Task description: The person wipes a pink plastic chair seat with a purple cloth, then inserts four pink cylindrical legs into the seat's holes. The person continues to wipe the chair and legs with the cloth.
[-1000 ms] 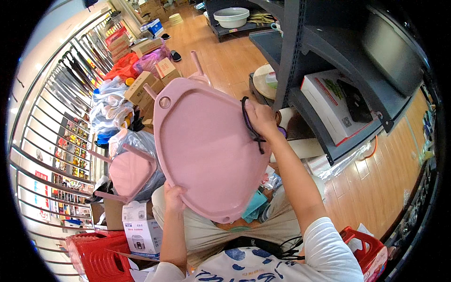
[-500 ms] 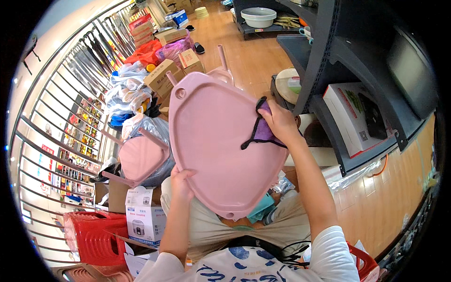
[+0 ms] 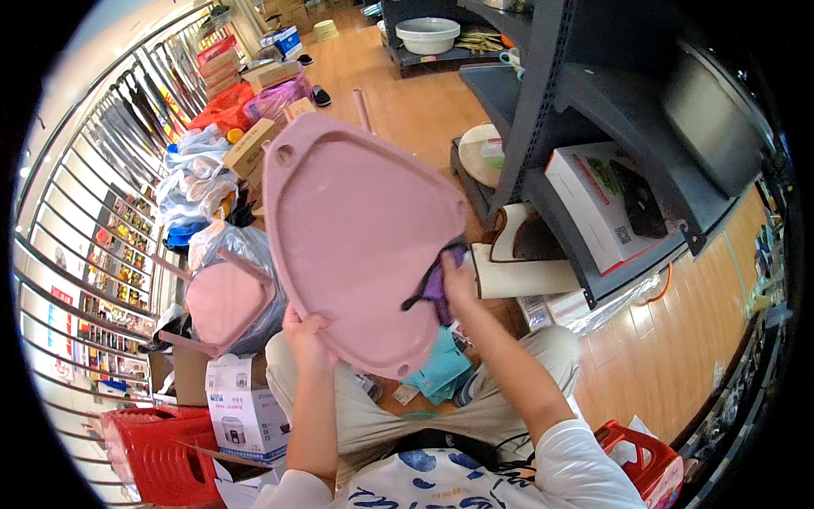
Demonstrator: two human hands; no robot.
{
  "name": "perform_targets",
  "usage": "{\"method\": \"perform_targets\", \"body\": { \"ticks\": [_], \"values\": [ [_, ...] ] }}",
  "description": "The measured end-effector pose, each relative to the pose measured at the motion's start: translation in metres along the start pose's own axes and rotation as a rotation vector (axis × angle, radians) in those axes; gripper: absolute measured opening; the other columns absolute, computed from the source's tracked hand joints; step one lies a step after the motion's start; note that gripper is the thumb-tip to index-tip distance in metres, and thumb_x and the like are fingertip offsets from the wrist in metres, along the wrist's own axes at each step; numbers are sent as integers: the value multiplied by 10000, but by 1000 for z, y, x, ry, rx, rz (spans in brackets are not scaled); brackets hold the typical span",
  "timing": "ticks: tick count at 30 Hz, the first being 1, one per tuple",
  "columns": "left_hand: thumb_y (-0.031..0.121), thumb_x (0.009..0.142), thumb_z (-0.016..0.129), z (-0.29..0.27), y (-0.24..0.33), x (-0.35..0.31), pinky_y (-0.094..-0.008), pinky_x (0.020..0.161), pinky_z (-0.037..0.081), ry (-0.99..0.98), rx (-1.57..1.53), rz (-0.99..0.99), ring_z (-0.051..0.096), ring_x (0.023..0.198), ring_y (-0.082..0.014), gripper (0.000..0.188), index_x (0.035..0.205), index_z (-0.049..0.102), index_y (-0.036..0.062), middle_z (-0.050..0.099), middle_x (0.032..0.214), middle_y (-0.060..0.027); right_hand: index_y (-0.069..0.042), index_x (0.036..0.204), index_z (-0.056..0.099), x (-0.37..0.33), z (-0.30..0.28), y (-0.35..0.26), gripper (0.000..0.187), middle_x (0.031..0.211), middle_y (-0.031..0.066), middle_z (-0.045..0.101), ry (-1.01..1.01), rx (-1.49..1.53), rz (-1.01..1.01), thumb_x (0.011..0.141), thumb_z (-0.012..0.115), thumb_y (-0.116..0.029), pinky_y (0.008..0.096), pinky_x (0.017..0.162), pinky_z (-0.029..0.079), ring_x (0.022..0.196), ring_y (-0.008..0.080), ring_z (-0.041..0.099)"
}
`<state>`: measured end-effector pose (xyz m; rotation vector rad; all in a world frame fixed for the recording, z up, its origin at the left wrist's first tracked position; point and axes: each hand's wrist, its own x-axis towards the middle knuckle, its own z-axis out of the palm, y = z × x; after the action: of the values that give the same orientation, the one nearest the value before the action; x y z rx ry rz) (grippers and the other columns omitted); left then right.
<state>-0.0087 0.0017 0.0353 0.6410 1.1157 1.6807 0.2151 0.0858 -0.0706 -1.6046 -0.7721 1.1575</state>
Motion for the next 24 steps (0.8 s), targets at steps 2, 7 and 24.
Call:
{"method": "perform_targets", "body": {
  "ticks": [2,7,24],
  "values": [
    [-80,575,393,2,1,6,-329,821,505,11,-83,30,588,918,-227,590,1159,455,-35,561,1074,-131,43,1104,551,2,11,43,375,969,112,619,-87,240,-55,897,576,-268,326,782,480,887,189,587],
    [-78,596,433,-20,-6,12,-367,922,451,-112,-5,28,542,1060,-253,625,1219,425,-27,533,1156,-126,32,843,605,25,-14,22,343,780,51,625,-165,238,-74,871,612,-310,289,636,462,699,133,571],
    [241,831,632,-61,72,44,-388,1106,209,221,820,1015,280,1343,-292,750,1405,229,-24,290,1445,-191,43,715,638,29,-38,-59,344,654,233,600,224,-389,-669,795,668,-290,435,579,465,622,405,603]
  ]
}}
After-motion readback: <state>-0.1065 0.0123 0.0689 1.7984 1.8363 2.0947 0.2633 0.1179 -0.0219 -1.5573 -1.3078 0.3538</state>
